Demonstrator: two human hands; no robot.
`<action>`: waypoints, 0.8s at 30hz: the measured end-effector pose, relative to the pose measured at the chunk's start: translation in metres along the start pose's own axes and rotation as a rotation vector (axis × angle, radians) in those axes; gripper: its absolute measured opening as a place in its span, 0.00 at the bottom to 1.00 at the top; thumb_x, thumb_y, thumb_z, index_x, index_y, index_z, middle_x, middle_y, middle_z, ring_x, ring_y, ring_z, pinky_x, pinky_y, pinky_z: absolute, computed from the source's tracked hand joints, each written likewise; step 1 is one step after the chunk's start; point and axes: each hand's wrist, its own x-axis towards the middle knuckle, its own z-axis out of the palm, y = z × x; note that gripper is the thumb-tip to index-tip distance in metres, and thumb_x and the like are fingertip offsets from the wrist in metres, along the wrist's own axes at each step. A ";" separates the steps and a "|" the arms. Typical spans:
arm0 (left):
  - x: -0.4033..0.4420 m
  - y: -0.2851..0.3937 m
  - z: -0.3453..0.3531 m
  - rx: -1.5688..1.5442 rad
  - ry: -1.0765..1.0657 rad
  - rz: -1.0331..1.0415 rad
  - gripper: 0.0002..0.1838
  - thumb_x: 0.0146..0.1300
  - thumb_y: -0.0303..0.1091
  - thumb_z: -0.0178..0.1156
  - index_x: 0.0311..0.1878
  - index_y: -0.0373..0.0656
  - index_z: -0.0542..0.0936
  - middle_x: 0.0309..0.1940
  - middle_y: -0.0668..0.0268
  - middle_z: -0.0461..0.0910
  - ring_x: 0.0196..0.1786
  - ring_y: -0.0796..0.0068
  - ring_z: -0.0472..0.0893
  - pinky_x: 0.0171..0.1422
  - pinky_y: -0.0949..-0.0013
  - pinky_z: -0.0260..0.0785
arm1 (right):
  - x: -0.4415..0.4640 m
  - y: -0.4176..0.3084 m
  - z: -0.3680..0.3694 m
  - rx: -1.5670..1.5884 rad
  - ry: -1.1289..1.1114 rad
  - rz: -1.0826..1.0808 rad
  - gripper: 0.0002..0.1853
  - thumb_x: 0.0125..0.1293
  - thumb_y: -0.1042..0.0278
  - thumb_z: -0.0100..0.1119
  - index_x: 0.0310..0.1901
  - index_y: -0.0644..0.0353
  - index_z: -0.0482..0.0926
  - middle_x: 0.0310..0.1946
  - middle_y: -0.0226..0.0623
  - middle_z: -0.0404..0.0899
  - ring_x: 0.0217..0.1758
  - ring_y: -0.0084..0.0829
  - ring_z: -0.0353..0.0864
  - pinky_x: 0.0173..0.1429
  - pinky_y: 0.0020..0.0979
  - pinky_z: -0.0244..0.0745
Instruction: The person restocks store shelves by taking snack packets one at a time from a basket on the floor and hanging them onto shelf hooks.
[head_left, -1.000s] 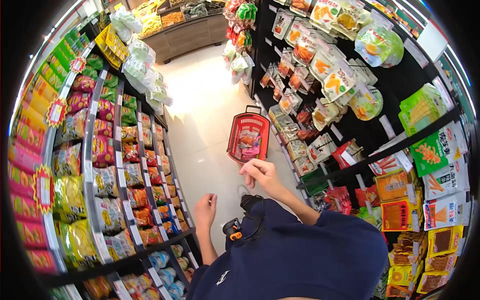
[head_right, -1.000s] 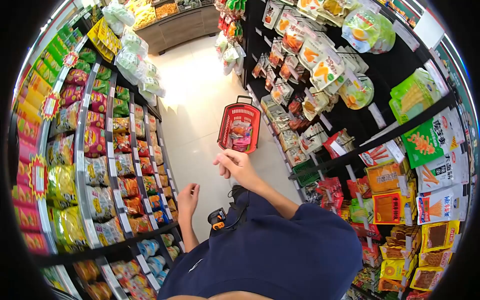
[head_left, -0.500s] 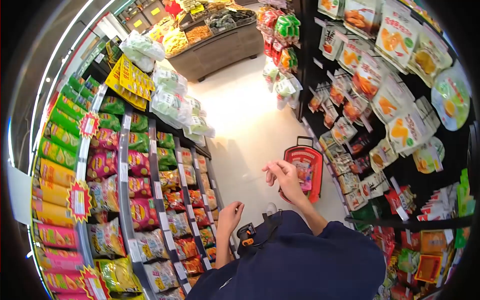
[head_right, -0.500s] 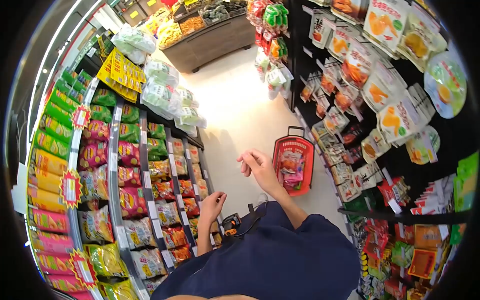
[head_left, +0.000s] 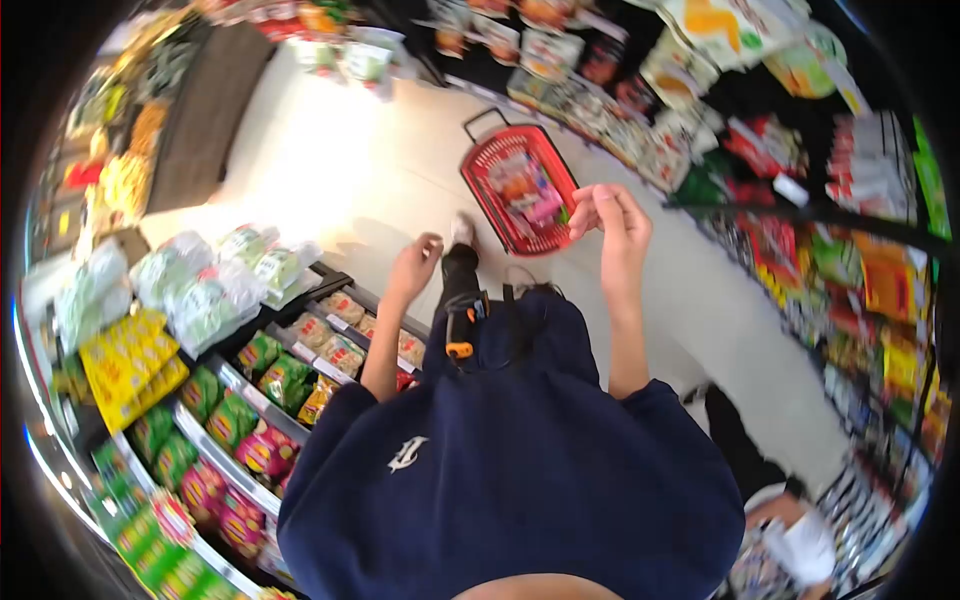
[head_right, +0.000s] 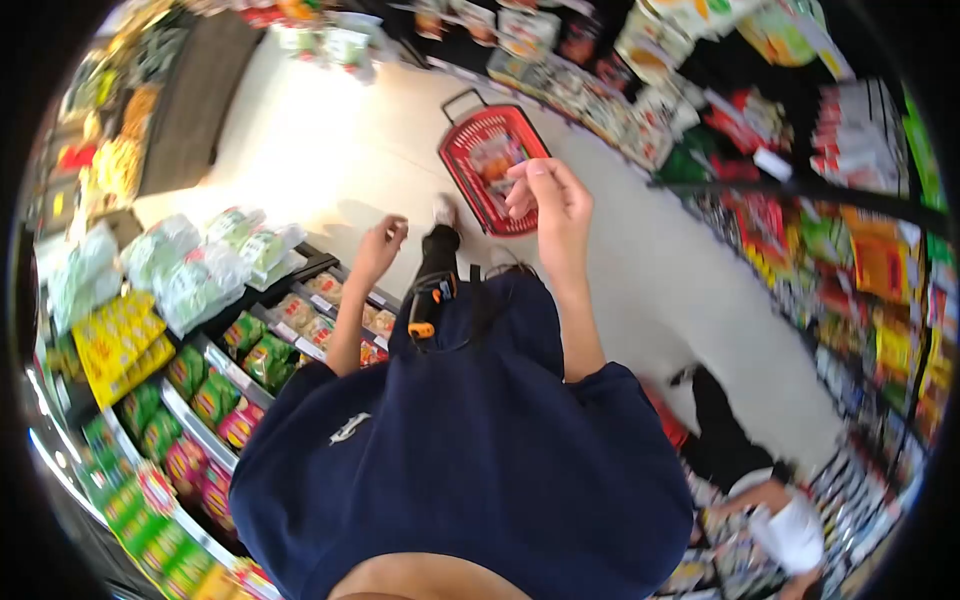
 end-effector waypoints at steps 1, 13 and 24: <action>0.023 -0.004 0.005 0.094 -0.044 0.024 0.13 0.65 0.42 0.58 0.45 0.45 0.80 0.33 0.57 0.84 0.38 0.54 0.83 0.44 0.55 0.74 | -0.004 0.005 -0.006 -0.012 0.059 0.019 0.15 0.74 0.63 0.49 0.38 0.66 0.80 0.22 0.31 0.77 0.24 0.19 0.73 0.31 0.21 0.69; 0.229 -0.168 0.140 0.003 -0.751 -0.248 0.13 0.62 0.38 0.56 0.42 0.39 0.81 0.25 0.61 0.82 0.23 0.74 0.82 0.22 0.69 0.75 | -0.027 0.102 0.032 -0.025 0.658 0.240 0.16 0.74 0.61 0.50 0.38 0.66 0.79 0.23 0.33 0.77 0.23 0.22 0.75 0.33 0.24 0.71; 0.306 -0.193 0.253 0.240 -0.839 -0.119 0.15 0.61 0.42 0.53 0.41 0.42 0.81 0.29 0.56 0.84 0.34 0.57 0.85 0.43 0.55 0.76 | -0.089 0.227 0.051 0.201 0.904 0.596 0.14 0.76 0.64 0.47 0.41 0.67 0.79 0.24 0.33 0.78 0.24 0.21 0.76 0.31 0.21 0.72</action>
